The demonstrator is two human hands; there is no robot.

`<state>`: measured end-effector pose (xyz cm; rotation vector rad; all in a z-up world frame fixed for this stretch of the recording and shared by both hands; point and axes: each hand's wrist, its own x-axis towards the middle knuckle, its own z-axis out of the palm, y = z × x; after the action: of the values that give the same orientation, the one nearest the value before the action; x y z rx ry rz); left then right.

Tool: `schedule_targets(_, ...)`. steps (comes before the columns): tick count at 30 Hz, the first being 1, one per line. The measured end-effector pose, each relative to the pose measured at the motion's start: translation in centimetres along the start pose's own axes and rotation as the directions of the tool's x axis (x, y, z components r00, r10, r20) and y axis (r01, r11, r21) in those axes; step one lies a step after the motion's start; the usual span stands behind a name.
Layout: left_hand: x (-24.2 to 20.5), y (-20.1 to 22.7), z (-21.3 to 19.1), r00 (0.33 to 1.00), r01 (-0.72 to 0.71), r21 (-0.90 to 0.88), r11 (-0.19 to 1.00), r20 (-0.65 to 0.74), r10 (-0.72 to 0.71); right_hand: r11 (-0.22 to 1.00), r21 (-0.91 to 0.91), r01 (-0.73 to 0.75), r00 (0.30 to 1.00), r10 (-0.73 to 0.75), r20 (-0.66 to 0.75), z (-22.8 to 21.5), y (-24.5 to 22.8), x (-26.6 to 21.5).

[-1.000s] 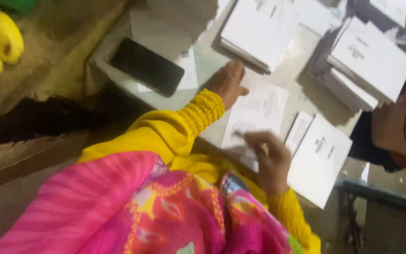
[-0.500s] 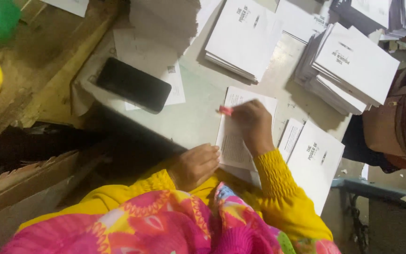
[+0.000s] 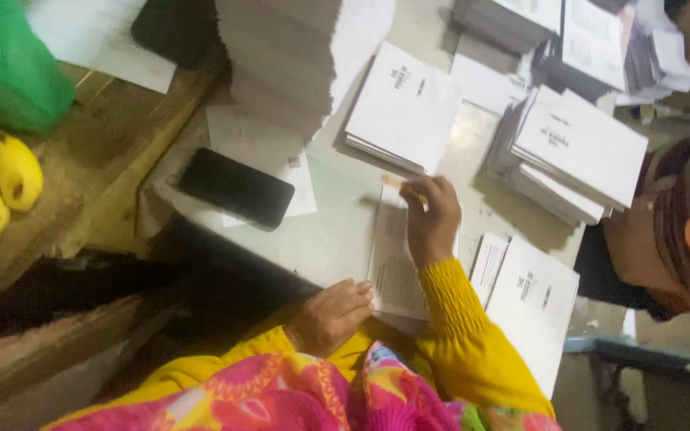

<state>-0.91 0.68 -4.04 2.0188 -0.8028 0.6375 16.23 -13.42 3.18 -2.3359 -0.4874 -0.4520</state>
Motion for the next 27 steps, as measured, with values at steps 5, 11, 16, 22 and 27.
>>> schedule_targets(5,-0.6,-0.5,0.8,0.971,-0.124,0.078,0.989,-0.196,0.138,0.986,-0.002,-0.170,0.903,0.156,0.401,-4.0,-1.2,-6.6)
schedule_targets(11,-1.1,-0.6,0.9,0.994,-0.041,0.051,0.998,-0.102,0.046,0.961,-0.274,-0.026,0.846,0.167,0.507,-3.6,-3.3,-4.6)
schedule_targets(16,-0.3,-0.4,0.2,0.994,-0.019,0.112,0.994,-0.106,0.031,0.938,-0.290,-0.190,0.887,0.290,0.358,0.6,1.9,0.1)
schedule_targets(22,-0.1,0.1,0.2,0.994,-0.029,0.111,0.993,-0.104,0.041,0.913,-0.293,-0.283,0.920,0.345,0.186,1.7,2.2,1.1)
schedule_targets(27,-1.3,-0.2,0.8,0.996,0.045,0.183,0.982,-0.089,-0.029,0.977,-0.213,-0.031,0.996,0.048,0.076,-0.2,1.3,-3.5)
